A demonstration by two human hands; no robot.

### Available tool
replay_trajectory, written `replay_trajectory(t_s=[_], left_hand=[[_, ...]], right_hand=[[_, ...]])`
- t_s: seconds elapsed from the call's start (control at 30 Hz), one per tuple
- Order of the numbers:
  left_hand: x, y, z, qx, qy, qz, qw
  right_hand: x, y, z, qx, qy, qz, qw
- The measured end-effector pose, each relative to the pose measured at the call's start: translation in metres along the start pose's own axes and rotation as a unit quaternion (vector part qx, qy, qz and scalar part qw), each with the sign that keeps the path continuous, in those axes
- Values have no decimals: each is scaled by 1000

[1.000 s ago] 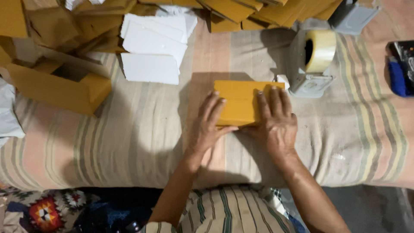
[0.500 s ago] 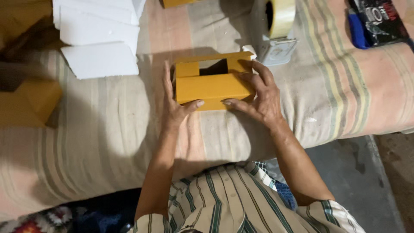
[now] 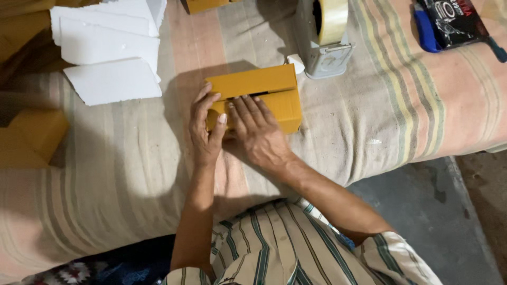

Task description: The person folds and presses the flaps of small cardboard boxes to form them into rectangular containers. They repeatedly open and close the boxes to ensure the flaps are properly aligned and the boxes hold their shape.

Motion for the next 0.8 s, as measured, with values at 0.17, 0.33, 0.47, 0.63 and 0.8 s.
replay_trajectory(t_s=[0.17, 0.33, 0.47, 0.63, 0.8], left_hand=[[-9, -2, -4, -16, -15, -2, 1000], [-19, -16, 0, -29, -33, 117, 992], [-5, -20, 20, -148, 59, 257, 953], [13, -16, 48, -251, 168, 321, 897], [12, 0, 48, -225, 200, 295, 907]], right_hand=[[-18, -48, -41, 69, -25, -23, 997], [-42, -56, -58, 145, -94, 80, 982], [-27, -44, 4, 95, -56, 48, 993], [11, -50, 44, 66, 70, 24, 995], [4, -105, 8, 166, 130, 1, 978]])
Point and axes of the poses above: each hand's wrist, its own z-axis towards the middle knuckle, its own x-axis out of the palm, y = z × x, the point moved 8 cm from there along z, towards the middle knuckle, and after that the axes turned 15 degrees about y, right-handed, at the moved point
